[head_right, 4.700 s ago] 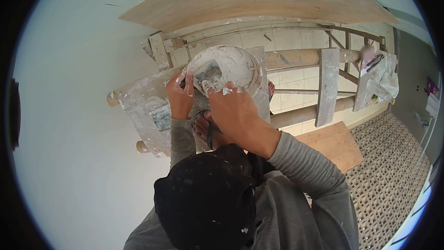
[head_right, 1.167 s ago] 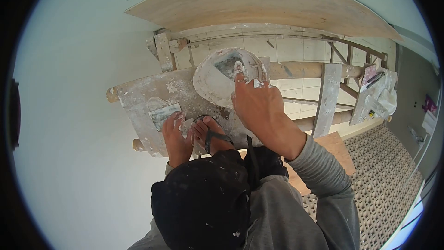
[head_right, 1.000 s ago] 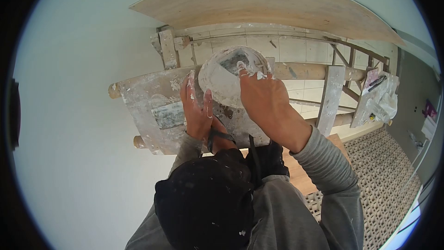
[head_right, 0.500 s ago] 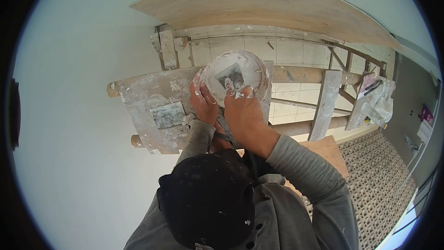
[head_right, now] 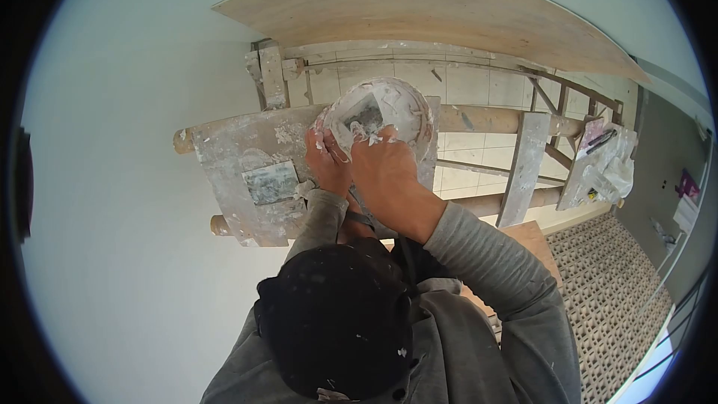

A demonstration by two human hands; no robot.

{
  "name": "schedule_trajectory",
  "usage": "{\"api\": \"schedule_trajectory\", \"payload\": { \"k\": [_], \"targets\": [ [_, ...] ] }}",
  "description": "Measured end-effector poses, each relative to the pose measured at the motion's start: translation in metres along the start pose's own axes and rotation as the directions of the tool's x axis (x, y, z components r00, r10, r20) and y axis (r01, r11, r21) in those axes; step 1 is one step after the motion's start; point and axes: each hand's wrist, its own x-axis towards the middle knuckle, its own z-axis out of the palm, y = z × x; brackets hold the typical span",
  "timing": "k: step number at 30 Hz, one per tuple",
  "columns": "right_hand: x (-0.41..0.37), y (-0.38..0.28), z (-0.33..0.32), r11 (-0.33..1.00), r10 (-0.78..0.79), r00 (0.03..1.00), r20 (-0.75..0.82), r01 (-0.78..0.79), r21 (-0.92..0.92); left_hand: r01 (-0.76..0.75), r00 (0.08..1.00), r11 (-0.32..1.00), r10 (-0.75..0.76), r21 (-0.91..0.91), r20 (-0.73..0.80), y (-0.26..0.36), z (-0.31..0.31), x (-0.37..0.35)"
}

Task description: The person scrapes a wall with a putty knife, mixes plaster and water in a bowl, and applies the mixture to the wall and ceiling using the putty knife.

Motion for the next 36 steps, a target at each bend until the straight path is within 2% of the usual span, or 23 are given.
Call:
{"api": "schedule_trajectory", "payload": {
  "k": [1, 3, 4, 6, 9, 10, 12, 13, 15, 19, 20, 24, 26, 30, 32, 33, 35, 36],
  "targets": [
    [-0.007, -0.006, 0.006, 1.000, 0.001, 1.000, 0.010, -0.001, 0.000, 0.010, 1.000, 1.000, -0.011, -0.011, -0.011, 0.000, 0.000, -0.002],
    [-0.018, -0.017, 0.016, 0.998, 0.050, 0.993, -0.103, -0.054, -0.035, -0.002, 1.000, 0.999, 0.001, -0.034, -0.028, 0.001, 0.002, 0.005],
    [-0.022, -0.018, 0.024, 0.998, 0.058, 0.993, -0.101, -0.062, -0.032, 0.040, 0.999, 0.999, -0.040, -0.003, 0.002, 0.002, -0.001, 0.001],
    [-0.023, -0.016, 0.033, 0.989, 0.150, 0.985, 0.090, -0.151, -0.001, 0.075, 0.997, 0.997, -0.075, 0.028, 0.019, 0.002, -0.001, 0.002],
    [-0.039, 0.000, 0.028, 0.998, 0.060, 0.985, 0.164, -0.056, -0.032, 0.041, 0.999, 0.999, -0.041, 0.000, -0.011, -0.004, 0.000, -0.001],
    [-0.045, 0.009, 0.027, 0.998, 0.063, 0.985, 0.159, -0.058, -0.035, 0.050, 0.999, 0.999, -0.050, 0.004, 0.001, -0.002, -0.002, -0.001],
    [-0.051, 0.023, 0.024, 1.000, -0.005, 1.000, 0.011, 0.005, 0.021, 0.058, 0.998, 0.998, -0.058, 0.000, 0.005, -0.001, -0.001, 0.002],
    [-0.048, 0.024, 0.018, 1.000, -0.007, 1.000, 0.014, 0.007, 0.012, 0.064, 0.998, 0.998, -0.064, -0.023, -0.005, 0.002, -0.002, 0.004],
    [-0.036, 0.020, 0.003, 0.997, 0.056, 0.984, -0.170, -0.045, 0.068, 0.082, 0.997, 0.996, -0.082, -0.042, 0.006, 0.005, -0.004, -0.001],
    [-0.010, 0.011, 0.013, 0.998, 0.070, 0.986, -0.153, -0.069, 0.012, 0.031, 1.000, 0.999, -0.031, 0.016, -0.003, 0.005, 0.000, 0.006],
    [-0.012, 0.008, 0.018, 0.992, 0.120, 0.987, -0.103, -0.115, 0.059, 0.024, 1.000, 0.999, -0.023, 0.048, -0.011, 0.006, -0.002, 0.002],
    [-0.032, 0.010, 0.042, 0.986, 0.166, 0.981, -0.100, -0.164, 0.031, 0.031, 0.999, 0.999, -0.030, 0.026, -0.024, 0.006, 0.000, 0.003],
    [-0.040, 0.018, 0.039, 0.996, 0.078, 0.995, -0.062, -0.075, 0.039, 0.026, 0.999, 0.999, -0.026, 0.025, -0.031, 0.006, -0.001, 0.002],
    [-0.042, 0.030, 0.014, 0.997, 0.049, 0.992, -0.120, -0.042, 0.062, 0.065, 0.998, 0.997, -0.066, -0.037, -0.014, 0.003, 0.000, 0.001],
    [-0.025, 0.033, -0.009, 0.979, 0.170, 0.985, -0.015, -0.168, 0.114, 0.079, 0.997, 0.996, -0.079, 0.035, 0.004, 0.003, -0.001, 0.000],
    [-0.022, 0.035, -0.003, 0.976, 0.179, 0.984, -0.013, -0.176, 0.125, 0.073, 0.997, 0.997, -0.074, 0.037, 0.017, 0.006, -0.003, 0.000],
    [-0.015, 0.038, 0.009, 0.992, 0.103, 0.984, -0.144, -0.111, -0.052, 0.089, 0.996, 0.996, -0.089, 0.001, -0.005, 0.011, -0.002, 0.002],
    [-0.017, 0.035, 0.014, 0.987, 0.151, 0.985, -0.087, -0.156, -0.043, 0.095, 0.995, 0.995, -0.095, 0.000, -0.005, 0.011, -0.001, 0.001]
  ]
}}
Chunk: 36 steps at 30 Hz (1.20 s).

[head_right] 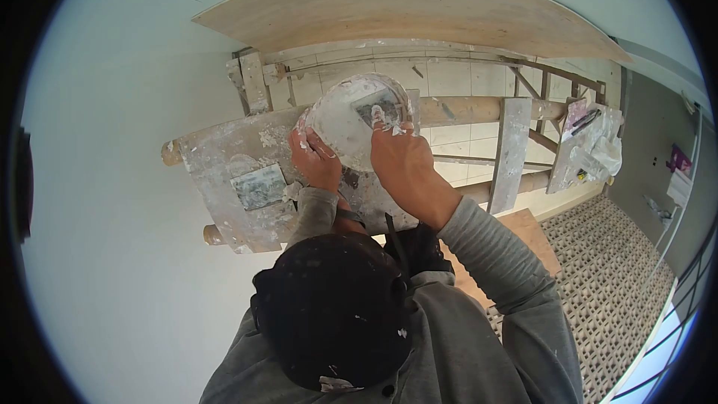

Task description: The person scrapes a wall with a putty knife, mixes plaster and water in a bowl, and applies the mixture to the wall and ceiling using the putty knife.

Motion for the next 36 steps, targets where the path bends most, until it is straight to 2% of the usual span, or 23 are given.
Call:
{"api": "schedule_trajectory", "payload": {
  "k": [4, 6, 7, 9, 10, 11, 14, 15, 17, 18, 20, 21, 23, 25, 27, 30, 32, 33, 34, 35, 36],
  "targets": [
    [-0.022, -0.001, 0.034, 0.993, 0.064, 0.995, -0.079, -0.055, 0.104, -0.024, 0.999, 0.999, 0.025, 0.048, -0.031, -0.003, 0.001, -0.001],
    [-0.033, -0.006, 0.037, 0.979, 0.046, 0.998, 0.044, -0.054, 0.198, -0.021, 0.999, 0.998, 0.023, 0.055, -0.038, -0.004, 0.005, -0.004],
    [-0.040, -0.007, 0.040, 0.979, 0.050, 0.998, 0.044, -0.057, 0.194, -0.016, 0.999, 1.000, 0.017, 0.022, -0.038, -0.004, 0.005, -0.003],
    [-0.045, -0.010, 0.043, 0.938, -0.042, 0.999, 0.012, 0.035, 0.344, -0.016, 0.999, 1.000, 0.016, -0.006, -0.043, -0.004, 0.004, -0.002],
    [-0.043, -0.006, 0.037, 0.897, -0.019, 0.990, 0.140, -0.045, 0.439, -0.022, 0.999, 1.000, 0.022, -0.004, -0.043, -0.004, 0.004, -0.002],
    [-0.041, -0.002, 0.028, 0.897, -0.029, 0.990, 0.140, -0.036, 0.440, -0.022, 0.999, 1.000, 0.022, 0.002, -0.044, -0.005, 0.002, -0.002],
    [-0.040, 0.018, 0.007, 0.904, 0.076, 0.996, -0.039, -0.052, 0.423, 0.005, 1.000, 1.000, -0.006, -0.021, -0.008, -0.007, 0.001, -0.003],
    [-0.037, 0.025, 0.007, 0.902, 0.085, 0.996, -0.039, -0.060, 0.428, 0.000, 1.000, 1.000, 0.000, -0.024, 0.000, -0.008, 0.001, -0.005],
    [-0.034, 0.036, 0.006, 0.943, 0.093, 0.995, -0.036, -0.077, 0.324, 0.105, 0.994, 0.976, -0.100, -0.190, 0.031, -0.006, 0.001, -0.009],
    [-0.038, 0.039, 0.011, 0.966, 0.068, 0.995, -0.071, -0.048, 0.255, 0.102, 0.995, 0.975, -0.098, -0.197, 0.033, -0.006, 0.002, -0.011],
    [-0.045, 0.040, 0.020, 0.967, 0.084, 0.990, -0.109, -0.055, 0.248, 0.123, 0.992, 0.941, -0.106, -0.314, 0.072, 0.004, -0.005, -0.013],
    [-0.047, 0.039, 0.025, 0.968, 0.098, 0.984, -0.152, -0.059, 0.244, 0.126, 0.991, 0.942, -0.108, -0.311, 0.074, 0.009, -0.005, -0.011],
    [-0.054, 0.034, 0.033, 0.966, 0.108, 0.988, -0.108, -0.079, 0.245, 0.043, 0.999, 0.908, -0.047, -0.417, 0.002, 0.021, -0.002, -0.006],
    [-0.060, 0.030, 0.043, 0.965, 0.119, 0.991, -0.065, -0.100, 0.242, 0.045, 0.999, 0.905, -0.054, -0.424, -0.010, 0.022, 0.003, -0.003],
    [-0.065, 0.027, 0.057, 0.906, 0.127, 0.992, 0.011, -0.121, 0.406, 0.046, 0.998, 0.902, -0.060, -0.429, -0.020, 0.022, 0.007, -0.003],
    [-0.074, 0.025, 0.067, 0.873, 0.145, 0.989, 0.021, -0.138, 0.468, 0.086, 0.993, 0.862, -0.118, -0.499, -0.031, 0.018, 0.013, -0.007],
    [-0.077, 0.024, 0.075, 0.838, 0.164, 0.986, 0.015, -0.148, 0.526, 0.145, 0.987, 0.800, -0.161, -0.582, 0.026, 0.018, 0.012, -0.009],
    [-0.079, 0.022, 0.080, 0.813, 0.178, 0.984, -0.023, -0.134, 0.567, 0.147, 0.987, 0.802, -0.159, -0.579, 0.031, 0.019, 0.013, -0.010],
    [-0.081, 0.021, 0.081, 0.786, 0.195, 0.979, -0.061, -0.119, 0.607, 0.187, 0.975, 0.763, -0.220, -0.619, 0.024, 0.024, 0.015, -0.011],
    [-0.081, 0.021, 0.080, 0.783, 0.199, 0.978, -0.061, -0.122, 0.610, 0.222, 0.960, 0.719, -0.279, -0.658, 0.019, 0.028, 0.016, -0.011],
    [-0.081, 0.020, 0.078, 0.746, 0.224, 0.975, 0.005, -0.175, 0.642, 0.224, 0.961, 0.721, -0.277, -0.655, 0.024, 0.030, 0.016, -0.010]
  ]
}}
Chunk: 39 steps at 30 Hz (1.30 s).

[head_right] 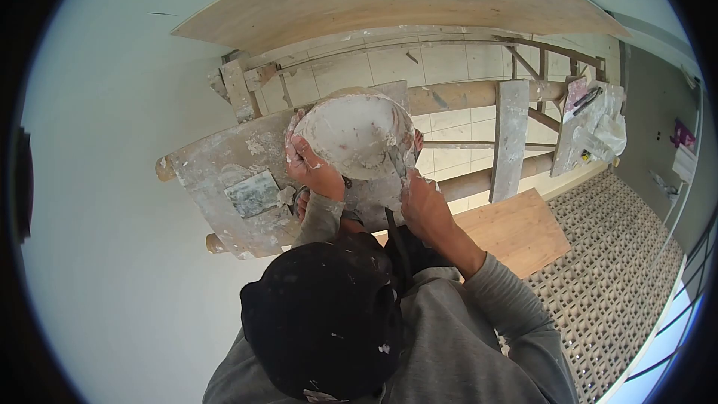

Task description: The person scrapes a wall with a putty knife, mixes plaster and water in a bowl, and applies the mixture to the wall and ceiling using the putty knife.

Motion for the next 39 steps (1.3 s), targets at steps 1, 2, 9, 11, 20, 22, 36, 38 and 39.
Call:
{"api": "schedule_trajectory", "payload": {
  "k": [1, 2, 9, 11, 20, 22, 36, 38, 39],
  "targets": [
    [-0.001, -0.003, 0.000, 0.997, 0.060, 0.997, 0.037, -0.062, 0.038, -0.001, 1.000, 1.000, 0.002, 0.030, -0.012, 0.001, 0.001, 0.000],
    [-0.002, -0.002, 0.005, 0.997, 0.063, 0.997, 0.035, -0.065, 0.043, -0.004, 1.000, 0.998, 0.006, 0.058, -0.023, 0.002, 0.002, 0.000],
    [-0.014, 0.021, 0.062, 0.996, -0.084, 0.995, -0.046, 0.085, 0.020, -0.026, 0.999, 0.998, 0.028, 0.049, -0.042, -0.006, 0.003, 0.000],
    [-0.017, 0.020, 0.061, 0.986, -0.163, 0.986, -0.041, 0.162, -0.040, -0.049, 0.998, 0.997, 0.051, 0.054, -0.029, -0.007, 0.001, 0.000],
    [-0.013, -0.007, 0.054, 0.932, 0.022, 0.999, 0.049, -0.038, 0.361, -0.006, 1.000, 0.999, 0.007, -0.037, 0.019, -0.011, -0.004, -0.002],
    [-0.006, -0.002, 0.063, 0.778, 0.175, 0.958, 0.228, -0.276, 0.565, 0.007, 1.000, 0.999, -0.006, -0.039, 0.025, -0.013, -0.006, -0.003],
    [-0.009, -0.029, 0.050, 0.320, 0.126, 0.923, 0.364, -0.385, 0.866, 0.038, 0.999, 0.995, -0.036, -0.097, 0.021, -0.012, -0.007, -0.003],
    [-0.008, -0.021, 0.061, 0.304, 0.088, 0.933, 0.349, -0.359, 0.882, 0.064, 0.998, 0.997, -0.064, -0.038, 0.004, -0.013, -0.009, -0.003],
    [-0.006, -0.018, 0.066, 0.346, 0.061, 0.941, 0.334, -0.334, 0.877, 0.063, 0.998, 0.997, -0.063, -0.037, 0.005, -0.014, -0.010, -0.004]
  ]
}}
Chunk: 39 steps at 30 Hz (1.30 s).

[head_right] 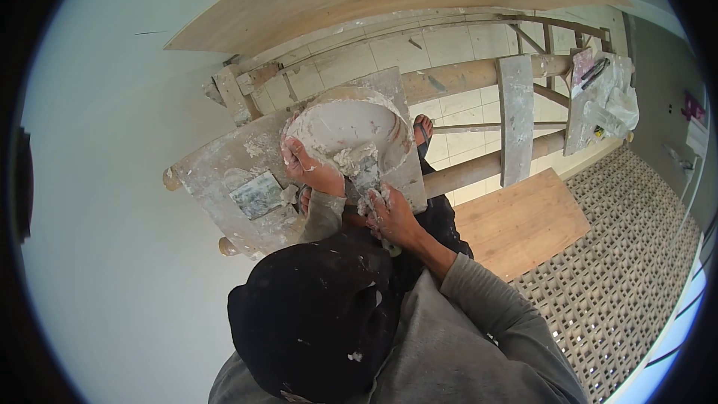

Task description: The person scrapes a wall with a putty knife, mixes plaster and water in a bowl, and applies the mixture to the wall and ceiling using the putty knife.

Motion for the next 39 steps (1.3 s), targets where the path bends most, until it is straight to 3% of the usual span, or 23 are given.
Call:
{"api": "schedule_trajectory", "payload": {
  "k": [2, 4, 8, 10, 12, 14, 16, 17, 19, 20, 21, 22, 23, 25, 28, 32, 34, 36, 39],
  "targets": [
    [0.005, 0.000, 0.001, 0.999, -0.024, 0.999, 0.028, 0.025, -0.041, 0.008, 1.000, 0.998, -0.008, -0.065, 0.000, 0.000, 0.000, 0.000],
    [0.009, -0.002, 0.007, 0.996, -0.011, 1.000, 0.013, 0.009, 0.088, 0.005, 1.000, 0.999, -0.005, -0.044, -0.010, -0.002, -0.003, 0.001],
    [0.012, -0.007, 0.006, 0.990, 0.015, 0.999, 0.050, -0.022, 0.142, 0.061, 0.998, 0.994, -0.062, -0.087, -0.007, 0.003, -0.002, 0.000],
    [0.022, -0.006, 0.011, 0.995, -0.092, 0.996, -0.018, 0.091, -0.038, 0.057, 0.998, 0.996, -0.057, -0.069, -0.003, 0.007, -0.001, -0.001],
    [0.025, -0.015, 0.008, 0.989, -0.094, 0.996, 0.006, 0.094, -0.117, 0.047, 0.999, 0.998, -0.047, -0.046, 0.003, 0.013, -0.001, -0.002],
    [0.028, -0.020, 0.004, 0.973, -0.104, 0.994, 0.029, 0.108, -0.203, 0.086, 0.996, 0.973, -0.077, -0.215, 0.050, 0.019, 0.004, 0.000],
    [0.029, -0.020, -0.006, 0.895, -0.290, 0.956, 0.050, 0.290, -0.340, 0.080, 0.996, 0.972, -0.070, -0.222, 0.055, 0.017, 0.004, 0.000],
    [0.027, -0.029, -0.007, 0.892, -0.295, 0.954, 0.054, 0.295, -0.343, 0.077, 0.996, 0.971, -0.065, -0.227, 0.059, 0.015, 0.003, 0.001],
    [0.016, -0.048, -0.009, 0.732, -0.251, 0.967, -0.031, 0.169, -0.660, 0.103, 0.994, 0.976, -0.095, -0.193, 0.052, 0.012, -0.002, 0.000],
    [0.014, -0.054, -0.011, 0.728, -0.249, 0.968, -0.028, 0.168, -0.664, 0.132, 0.991, 0.978, -0.125, -0.159, 0.050, 0.011, -0.004, 0.000],
    [0.014, -0.059, -0.012, 0.402, -0.526, 0.845, 0.093, 0.344, -0.848, 0.131, 0.991, 0.978, -0.125, -0.163, 0.047, 0.010, -0.005, -0.001],
    [0.017, -0.064, -0.014, -0.003, -0.704, 0.648, 0.290, 0.405, -0.914, 0.120, 0.992, 0.980, -0.112, -0.159, 0.060, 0.010, -0.005, 0.000],
    [0.022, -0.066, -0.015, -0.009, -0.705, 0.645, 0.294, 0.407, -0.914, 0.108, 0.993, 0.982, -0.097, -0.154, 0.073, 0.009, -0.005, 0.001],
    [0.034, -0.068, -0.017, -0.164, -0.591, 0.752, 0.291, 0.241, -0.957, 0.072, 0.995, 0.988, -0.062, -0.134, 0.079, 0.007, -0.004, 0.002],
    [0.046, -0.060, -0.009, -0.184, -0.519, 0.811, 0.268, 0.200, -0.962, 0.052, 0.997, 0.996, -0.048, -0.075, 0.065, 0.004, -0.004, 0.002],
    [0.041, -0.050, 0.001, -0.209, -0.523, 0.817, 0.243, 0.154, -0.966, 0.009, 1.000, 0.998, -0.008, 0.057, -0.007, 0.003, 0.002, 0.003],
    [0.029, -0.057, 0.003, -0.094, -0.430, 0.892, 0.138, 0.108, -0.990, 0.003, 1.000, 1.000, -0.002, 0.030, -0.023, 0.005, 0.007, 0.004],
    [0.015, -0.062, -0.006, -0.067, -0.437, 0.887, 0.151, 0.135, -0.989, 0.001, 0.999, 1.000, -0.001, -0.001, -0.039, 0.005, 0.007, 0.003],
    [0.010, -0.073, -0.011, -0.002, -0.486, 0.859, 0.164, 0.187, -0.982, 0.017, 0.999, 0.988, -0.010, 0.153, -0.045, -0.001, 0.002, 0.002]
  ]
}}
